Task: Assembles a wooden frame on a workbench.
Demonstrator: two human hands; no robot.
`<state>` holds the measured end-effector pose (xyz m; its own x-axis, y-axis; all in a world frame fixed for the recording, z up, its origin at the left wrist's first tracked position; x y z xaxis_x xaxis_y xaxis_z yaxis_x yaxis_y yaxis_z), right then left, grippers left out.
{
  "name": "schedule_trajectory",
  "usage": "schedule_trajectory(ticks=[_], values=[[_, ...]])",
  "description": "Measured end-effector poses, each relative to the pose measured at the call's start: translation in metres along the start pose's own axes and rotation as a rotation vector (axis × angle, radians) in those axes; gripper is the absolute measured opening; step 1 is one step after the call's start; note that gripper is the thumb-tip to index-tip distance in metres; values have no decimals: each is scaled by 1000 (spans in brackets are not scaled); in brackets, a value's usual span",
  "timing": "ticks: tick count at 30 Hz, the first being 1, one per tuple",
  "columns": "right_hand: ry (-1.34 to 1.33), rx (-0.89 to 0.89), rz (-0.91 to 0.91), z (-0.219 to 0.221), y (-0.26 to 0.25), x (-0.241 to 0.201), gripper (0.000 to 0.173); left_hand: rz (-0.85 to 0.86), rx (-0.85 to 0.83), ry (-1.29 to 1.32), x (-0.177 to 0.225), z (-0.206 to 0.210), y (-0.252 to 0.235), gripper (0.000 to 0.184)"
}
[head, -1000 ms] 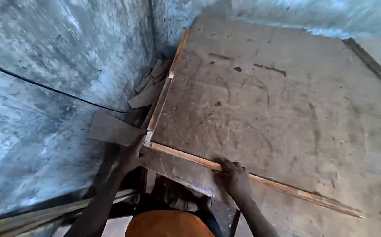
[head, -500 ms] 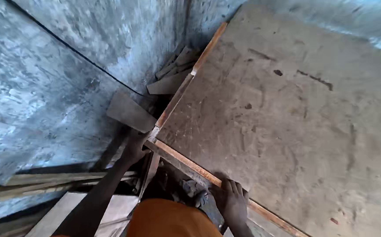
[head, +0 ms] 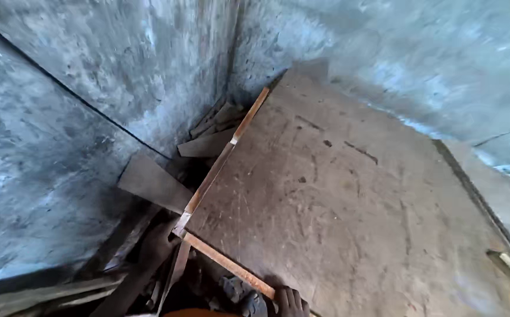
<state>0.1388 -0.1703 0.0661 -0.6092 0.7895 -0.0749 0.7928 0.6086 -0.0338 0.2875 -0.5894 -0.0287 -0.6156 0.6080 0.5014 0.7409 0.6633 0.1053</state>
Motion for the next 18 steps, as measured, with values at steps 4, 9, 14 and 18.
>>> schedule_trajectory(ticks=[4,9,14,18], values=[[22,2,2,1,0,1,35,-12,-57,11,6,-5,-8,73],[69,-45,27,3,0,2,38,22,-62,1,12,-8,-13,82],[-12,-104,37,2,-13,-7,37,51,-54,-40,1,-9,-12,78],[-105,-202,74,1,-12,0,53,271,-79,45,5,-21,-10,69]])
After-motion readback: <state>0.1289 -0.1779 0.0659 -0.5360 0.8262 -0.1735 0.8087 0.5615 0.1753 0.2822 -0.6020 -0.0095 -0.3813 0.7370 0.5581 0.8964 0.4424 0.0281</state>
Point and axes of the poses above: each hand's wrist, its own y-axis away from the middle knuckle, its own z-axis out of the palm, x = y × z, the point moved 5 cm from there along -y, towards the middle knuckle, and after that the axes turned 4 degrees about y, right-handed, at the moved point
